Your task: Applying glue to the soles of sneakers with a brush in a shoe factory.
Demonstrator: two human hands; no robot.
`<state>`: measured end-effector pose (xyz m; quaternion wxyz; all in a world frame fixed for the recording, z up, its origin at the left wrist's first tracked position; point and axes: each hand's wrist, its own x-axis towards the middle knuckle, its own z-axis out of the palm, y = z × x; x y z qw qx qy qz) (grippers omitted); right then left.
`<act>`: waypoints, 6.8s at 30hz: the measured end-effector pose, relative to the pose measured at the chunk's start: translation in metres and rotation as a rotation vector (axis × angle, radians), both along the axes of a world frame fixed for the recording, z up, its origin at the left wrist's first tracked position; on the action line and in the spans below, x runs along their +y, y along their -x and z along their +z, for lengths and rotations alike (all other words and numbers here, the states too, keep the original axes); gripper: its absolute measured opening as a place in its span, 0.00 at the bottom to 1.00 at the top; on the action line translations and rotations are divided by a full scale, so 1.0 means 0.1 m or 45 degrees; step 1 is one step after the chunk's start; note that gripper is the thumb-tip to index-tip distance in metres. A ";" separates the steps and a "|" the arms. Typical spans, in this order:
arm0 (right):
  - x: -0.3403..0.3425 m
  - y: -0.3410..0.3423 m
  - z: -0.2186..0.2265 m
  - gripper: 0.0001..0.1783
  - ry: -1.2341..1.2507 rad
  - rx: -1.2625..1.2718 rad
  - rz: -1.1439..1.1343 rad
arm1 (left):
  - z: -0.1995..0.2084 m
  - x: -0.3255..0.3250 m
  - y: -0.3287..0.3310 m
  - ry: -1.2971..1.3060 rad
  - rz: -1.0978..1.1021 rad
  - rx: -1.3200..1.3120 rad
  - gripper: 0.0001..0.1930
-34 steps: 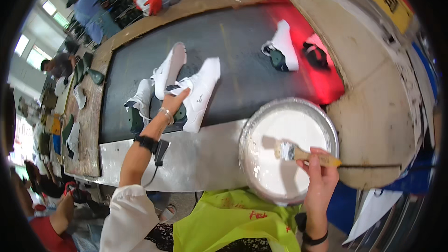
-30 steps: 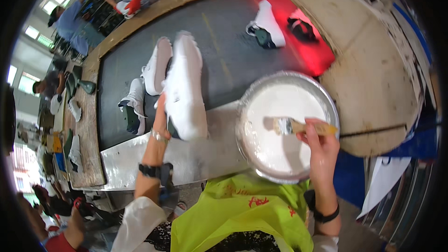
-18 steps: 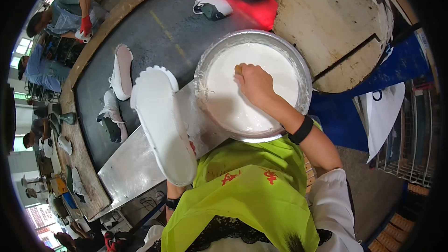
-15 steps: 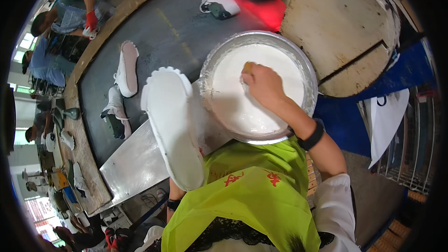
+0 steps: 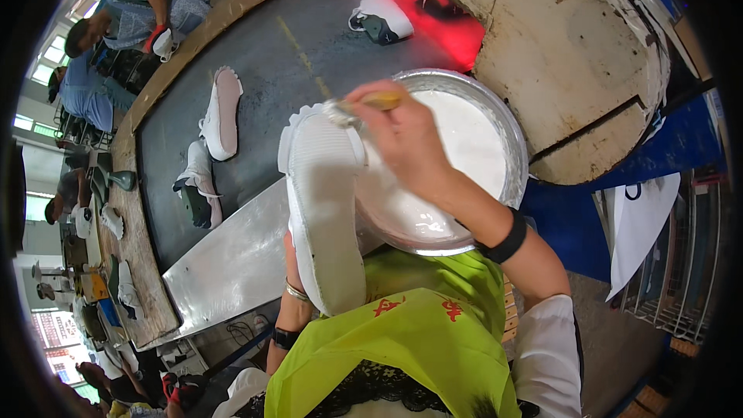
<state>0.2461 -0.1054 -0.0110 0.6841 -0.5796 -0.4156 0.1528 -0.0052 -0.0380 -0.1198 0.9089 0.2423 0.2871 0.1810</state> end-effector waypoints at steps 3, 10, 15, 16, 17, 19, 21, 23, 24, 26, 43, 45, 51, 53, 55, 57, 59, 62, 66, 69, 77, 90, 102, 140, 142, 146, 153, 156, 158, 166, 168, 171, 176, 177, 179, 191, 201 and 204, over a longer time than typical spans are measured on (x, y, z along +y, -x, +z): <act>-0.02 0.18 0.09 0.07 0.051 -0.475 0.026 | 0.16 -0.09 -0.05 0.042 0.023 0.019 0.26; -0.10 0.26 0.26 0.10 0.076 -0.045 0.249 | 0.13 0.02 -0.04 0.061 -0.160 0.035 0.27; 0.15 -0.23 -0.04 0.13 0.212 0.103 -0.043 | 0.19 -0.05 -0.03 -0.031 0.027 0.045 0.28; 0.05 -0.13 -0.12 0.12 0.248 0.089 -0.094 | 0.20 -0.02 -0.04 -0.034 0.033 0.043 0.28; -0.08 -0.03 -0.16 0.11 0.290 0.075 -0.142 | 0.24 -0.01 -0.05 0.006 0.036 0.033 0.28; -0.36 0.21 -0.16 0.10 0.317 0.070 -0.066 | 0.26 0.03 -0.03 0.047 0.055 0.026 0.27; -0.44 0.32 -0.13 0.09 0.341 0.081 -0.003 | 0.26 0.12 -0.02 0.069 -0.031 0.023 0.27; -0.45 0.38 -0.09 0.06 0.229 0.087 0.061 | 0.28 0.15 -0.06 -0.032 -0.021 0.053 0.27; -0.36 0.30 -0.04 0.06 0.138 0.029 0.052 | 0.30 0.15 -0.08 -0.135 -0.008 0.074 0.27; -0.10 0.12 0.06 0.06 0.106 0.046 0.030 | 0.29 0.14 -0.06 -0.150 -0.003 0.057 0.27; -0.07 0.03 0.01 0.14 0.008 0.331 -0.123 | 0.39 0.03 -0.07 -0.127 0.053 -0.058 0.26; -0.15 0.18 0.04 0.14 0.085 0.347 -0.186 | 0.34 0.04 -0.03 -0.280 0.091 -0.013 0.26; -0.44 0.49 0.05 0.11 0.204 0.519 -0.219 | 0.44 0.05 0.04 -0.060 0.033 -0.023 0.26; -0.38 0.42 0.28 0.11 -0.011 0.278 -0.117 | 0.40 0.06 0.04 -0.070 0.049 0.037 0.28; -0.31 0.48 0.49 0.13 0.059 0.395 -0.006 | 0.33 0.07 0.06 -0.077 0.070 0.091 0.29; -0.28 0.48 0.58 0.14 0.168 0.558 0.219 | 0.30 0.06 0.05 -0.231 -0.005 0.153 0.29; -0.19 0.43 0.50 0.16 0.103 0.535 0.197 | 0.32 0.05 0.03 -0.225 -0.020 0.195 0.29; 0.07 0.23 0.45 0.15 0.155 0.483 0.096 | 0.37 0.03 0.07 -0.202 -0.055 0.284 0.29; 0.40 -0.08 0.35 0.16 0.168 0.251 -0.142 | 0.38 0.03 0.12 -0.222 -0.087 0.339 0.29; 0.35 -0.08 0.31 0.16 0.271 0.097 -0.216 | 0.38 0.06 0.14 -0.216 -0.045 0.347 0.29; -0.28 0.26 0.14 0.14 0.492 0.062 0.056 | 0.61 0.08 -0.01 -0.065 0.065 0.194 0.27; -0.28 0.43 0.49 0.08 -0.009 -0.520 0.190 | 0.69 0.00 0.01 -0.061 -0.028 0.061 0.26; -0.50 0.78 0.10 0.09 -0.013 -0.473 0.045 | 0.38 0.21 0.34 -0.011 0.021 -0.119 0.30; -0.87 -0.22 0.06 0.12 0.409 0.277 -0.465 | 0.28 3.70 -1.50 -2.056 -0.215 1.990 0.57; -0.86 -0.24 0.11 0.12 0.424 0.273 -0.500 | -0.01 4.05 -1.00 -1.662 -0.596 1.901 0.68; -0.91 -0.33 -0.02 0.12 0.455 0.190 -0.527 | -0.08 4.27 -1.07 -1.514 -0.791 1.936 0.67; -0.64 -0.31 -0.05 0.11 0.492 0.303 -0.487 | -0.23 4.45 -0.95 -1.290 -0.650 1.130 0.59; -0.49 -0.16 0.05 0.08 0.356 0.367 -0.495 | -0.14 3.81 -1.43 -1.791 -0.294 1.825 0.56; -0.40 -0.05 0.18 0.07 0.345 0.373 -0.424 | 0.00 3.58 -1.51 -1.814 -0.308 1.880 0.55; -0.85 0.08 0.19 0.09 0.286 0.301 -0.361 | 0.31 2.42 -0.62 -0.088 -0.313 0.165 0.31; -0.94 0.18 0.19 0.09 0.314 0.362 -0.384 | 0.49 1.83 -0.25 -0.020 -0.266 0.117 0.28; -0.95 0.21 0.08 0.09 0.300 0.359 -0.343 | 0.66 1.01 0.27 -0.314 0.092 0.366 0.25; -0.49 -0.15 -0.57 0.12 0.609 -0.115 -0.209 | 0.88 0.18 0.70 -0.328 0.136 0.348 0.30; -0.39 -0.17 -0.67 0.13 0.679 -0.244 -0.237 | 0.85 0.07 0.73 -0.339 0.148 0.357 0.31; -0.28 -0.15 -0.69 0.13 0.887 -0.405 -0.276 | 0.68 -0.09 0.76 -0.346 0.157 0.360 0.31; -0.54 -0.31 -0.45 0.09 0.432 -0.131 -0.227 | 0.40 -0.26 0.48 -0.644 0.096 0.476 0.31; 0.03 0.50 0.07 0.11 0.026 0.040 0.096 | 0.62 -0.18 0.24 -0.933 0.047 0.461 0.33; 0.12 0.70 0.18 0.14 0.221 0.448 0.270 | 0.69 -0.25 0.22 -0.995 0.046 0.494 0.34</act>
